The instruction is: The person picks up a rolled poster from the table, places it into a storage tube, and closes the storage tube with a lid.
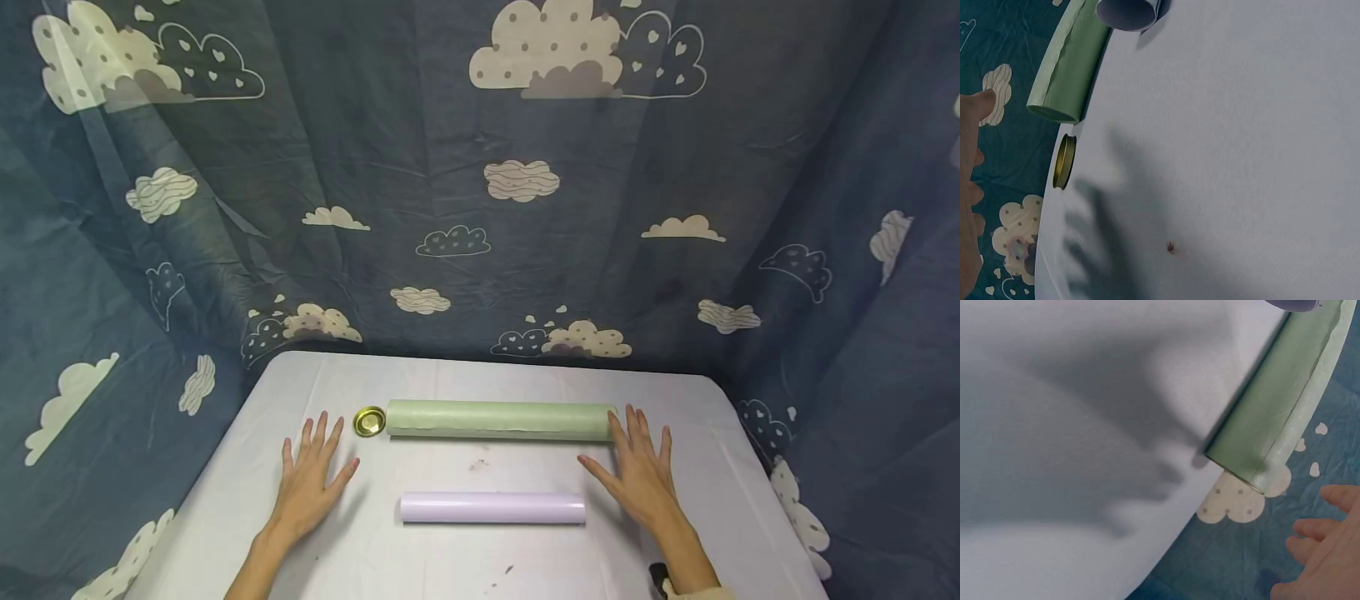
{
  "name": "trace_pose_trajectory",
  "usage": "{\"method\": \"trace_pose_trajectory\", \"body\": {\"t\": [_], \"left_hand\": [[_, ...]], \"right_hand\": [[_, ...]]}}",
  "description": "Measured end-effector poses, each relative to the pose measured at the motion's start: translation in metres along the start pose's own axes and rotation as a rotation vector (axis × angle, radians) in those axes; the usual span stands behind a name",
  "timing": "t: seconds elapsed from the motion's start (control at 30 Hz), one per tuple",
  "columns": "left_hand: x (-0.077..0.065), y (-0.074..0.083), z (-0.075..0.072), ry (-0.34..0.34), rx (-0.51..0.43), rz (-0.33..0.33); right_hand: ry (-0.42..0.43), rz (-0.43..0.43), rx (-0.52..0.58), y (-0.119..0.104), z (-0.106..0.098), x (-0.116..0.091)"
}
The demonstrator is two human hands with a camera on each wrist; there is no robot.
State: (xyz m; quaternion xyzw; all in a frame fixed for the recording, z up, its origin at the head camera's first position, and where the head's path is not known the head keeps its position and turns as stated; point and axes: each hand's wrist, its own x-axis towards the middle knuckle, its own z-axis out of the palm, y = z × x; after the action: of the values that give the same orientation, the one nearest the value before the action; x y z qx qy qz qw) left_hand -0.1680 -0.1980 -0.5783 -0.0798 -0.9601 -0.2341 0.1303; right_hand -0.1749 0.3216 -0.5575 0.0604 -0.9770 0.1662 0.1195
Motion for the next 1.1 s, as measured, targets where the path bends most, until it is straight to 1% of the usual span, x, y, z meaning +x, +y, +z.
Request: {"method": "trace_pose_trajectory", "body": {"t": [0.17, 0.4, 0.6, 0.7, 0.8, 1.0, 1.1], "left_hand": [[0.000, 0.009, 0.003, 0.026, -0.017, 0.024], [0.001, 0.021, 0.011, 0.023, -0.031, 0.072], [0.003, 0.034, 0.019, 0.034, -0.033, 0.134], [0.004, 0.043, 0.024, 0.027, -0.040, 0.166], [0.003, 0.051, 0.030, 0.027, -0.035, 0.213], [0.001, 0.064, 0.045, 0.044, 0.024, 0.344], [0.001, 0.071, 0.051, 0.044, 0.055, 0.381]], "right_hand": [[0.009, -0.015, -0.015, -0.004, 0.000, 0.010], [0.000, -0.037, 0.008, -0.014, 0.002, 0.020], [-0.012, -0.039, 0.018, -0.024, 0.006, 0.030], [-0.028, -0.043, 0.011, -0.026, 0.010, 0.035], [-0.042, -0.049, 0.001, -0.028, 0.014, 0.039], [-0.059, -0.068, 0.004, -0.037, 0.022, 0.048], [-0.067, -0.078, 0.002, -0.043, 0.025, 0.054]]}}
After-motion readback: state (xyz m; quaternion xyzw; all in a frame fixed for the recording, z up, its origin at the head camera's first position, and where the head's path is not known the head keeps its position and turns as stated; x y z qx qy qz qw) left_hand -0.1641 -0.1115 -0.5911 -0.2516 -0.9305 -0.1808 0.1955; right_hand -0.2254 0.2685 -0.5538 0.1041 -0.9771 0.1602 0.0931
